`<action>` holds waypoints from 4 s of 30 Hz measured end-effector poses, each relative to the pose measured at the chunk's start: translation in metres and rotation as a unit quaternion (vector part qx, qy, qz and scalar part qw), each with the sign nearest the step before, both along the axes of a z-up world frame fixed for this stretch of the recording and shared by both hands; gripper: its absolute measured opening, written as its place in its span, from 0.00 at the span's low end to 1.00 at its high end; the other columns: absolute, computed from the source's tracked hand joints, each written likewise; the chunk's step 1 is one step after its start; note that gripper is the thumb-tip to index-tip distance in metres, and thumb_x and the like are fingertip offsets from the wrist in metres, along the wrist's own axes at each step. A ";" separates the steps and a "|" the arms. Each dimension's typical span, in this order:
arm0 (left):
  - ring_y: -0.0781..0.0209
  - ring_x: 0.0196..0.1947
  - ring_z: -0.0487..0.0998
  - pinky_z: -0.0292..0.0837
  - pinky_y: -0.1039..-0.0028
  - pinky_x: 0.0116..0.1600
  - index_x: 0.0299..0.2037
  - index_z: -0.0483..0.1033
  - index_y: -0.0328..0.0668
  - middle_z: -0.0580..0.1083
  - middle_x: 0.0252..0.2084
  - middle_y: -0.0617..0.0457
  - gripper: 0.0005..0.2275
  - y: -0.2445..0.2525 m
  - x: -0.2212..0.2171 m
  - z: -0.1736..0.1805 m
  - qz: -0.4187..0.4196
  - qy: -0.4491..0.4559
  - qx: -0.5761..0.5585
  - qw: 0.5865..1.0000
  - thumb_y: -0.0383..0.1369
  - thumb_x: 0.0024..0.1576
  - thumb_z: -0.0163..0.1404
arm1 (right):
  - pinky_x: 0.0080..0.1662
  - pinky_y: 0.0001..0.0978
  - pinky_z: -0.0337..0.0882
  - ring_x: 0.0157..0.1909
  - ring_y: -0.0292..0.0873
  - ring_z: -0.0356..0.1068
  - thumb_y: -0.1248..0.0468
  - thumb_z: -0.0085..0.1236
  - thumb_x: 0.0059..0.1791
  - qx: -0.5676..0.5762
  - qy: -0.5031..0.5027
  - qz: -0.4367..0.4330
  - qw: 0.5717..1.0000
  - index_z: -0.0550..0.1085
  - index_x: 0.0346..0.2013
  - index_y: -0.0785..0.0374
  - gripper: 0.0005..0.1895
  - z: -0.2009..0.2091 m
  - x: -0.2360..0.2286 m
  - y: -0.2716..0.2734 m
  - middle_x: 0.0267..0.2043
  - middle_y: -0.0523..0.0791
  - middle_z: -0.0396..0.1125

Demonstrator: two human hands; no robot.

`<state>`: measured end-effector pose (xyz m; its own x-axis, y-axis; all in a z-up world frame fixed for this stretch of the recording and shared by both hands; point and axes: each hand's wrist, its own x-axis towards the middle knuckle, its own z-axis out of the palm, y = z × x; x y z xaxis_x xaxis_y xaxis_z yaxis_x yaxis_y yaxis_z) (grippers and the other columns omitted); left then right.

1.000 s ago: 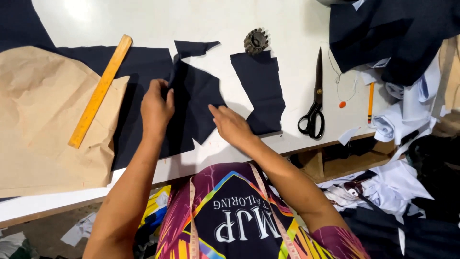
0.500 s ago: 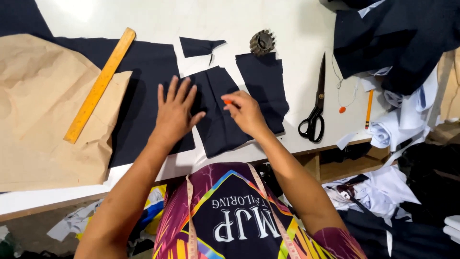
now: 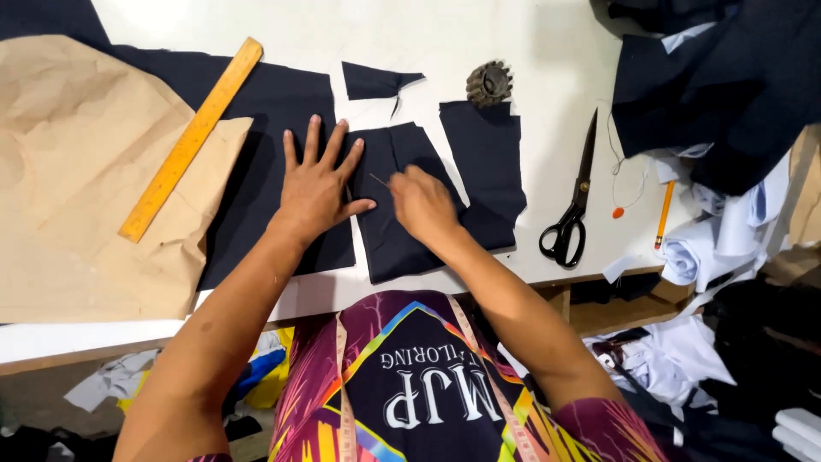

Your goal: The person folds multiple dark fabric pieces on a white table, aligning edges and stacking them. They also handle a brown paper pattern and a wooden ruler, moving them aside to clear the workspace. The folded fabric pieces are gathered into a neat stack.

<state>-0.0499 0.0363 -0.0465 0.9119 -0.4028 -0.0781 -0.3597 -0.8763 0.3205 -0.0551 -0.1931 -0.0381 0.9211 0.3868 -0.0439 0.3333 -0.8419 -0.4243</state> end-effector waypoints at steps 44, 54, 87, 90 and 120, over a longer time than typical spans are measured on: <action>0.53 0.32 0.82 0.78 0.64 0.40 0.39 0.80 0.46 0.78 0.29 0.51 0.06 -0.049 -0.040 0.030 0.063 0.082 -0.457 0.884 0.32 0.56 0.63 | 0.33 0.32 0.73 0.28 0.43 0.71 0.67 0.69 0.48 0.268 -0.089 0.005 0.959 0.85 0.42 0.52 0.09 0.049 -0.032 -0.049 0.28 0.40 0.66; 0.25 0.67 0.71 0.70 0.45 0.66 0.72 0.72 0.31 0.70 0.70 0.26 0.24 0.083 -0.054 0.035 0.131 -0.149 -0.035 0.979 0.37 0.67 0.53 | 0.37 0.42 0.73 0.35 0.56 0.74 0.62 0.63 0.55 0.114 -0.201 -0.237 0.944 0.81 0.41 0.63 0.07 -0.032 -0.064 -0.125 0.30 0.48 0.68; 0.30 0.79 0.51 0.35 0.30 0.74 0.78 0.50 0.29 0.53 0.78 0.26 0.56 -0.273 -0.012 -0.032 -0.093 0.009 -0.232 0.968 0.62 0.49 0.63 | 0.54 0.40 0.81 0.49 0.47 0.80 0.69 0.55 0.53 0.730 -0.098 -0.415 0.534 0.78 0.47 0.59 0.09 -0.047 0.005 -0.434 0.43 0.48 0.77; 0.38 0.80 0.50 0.37 0.27 0.74 0.78 0.56 0.50 0.53 0.80 0.38 0.52 -0.327 -0.032 -0.026 -0.210 -0.044 -0.067 0.974 0.64 0.44 0.62 | 0.55 0.40 0.82 0.50 0.46 0.79 0.71 0.56 0.53 0.720 -0.145 -0.395 0.551 0.78 0.45 0.61 0.07 -0.018 0.020 -0.449 0.43 0.49 0.77; 0.52 0.63 0.75 0.67 0.61 0.69 0.57 0.78 0.35 0.78 0.60 0.45 0.11 -0.414 0.383 0.023 -0.091 -0.028 -0.475 0.875 0.26 0.65 0.54 | 0.43 0.44 0.73 0.39 0.54 0.74 0.75 0.47 0.51 0.168 -0.179 -0.392 0.887 0.79 0.48 0.59 0.16 -0.087 -0.035 -0.419 0.39 0.49 0.73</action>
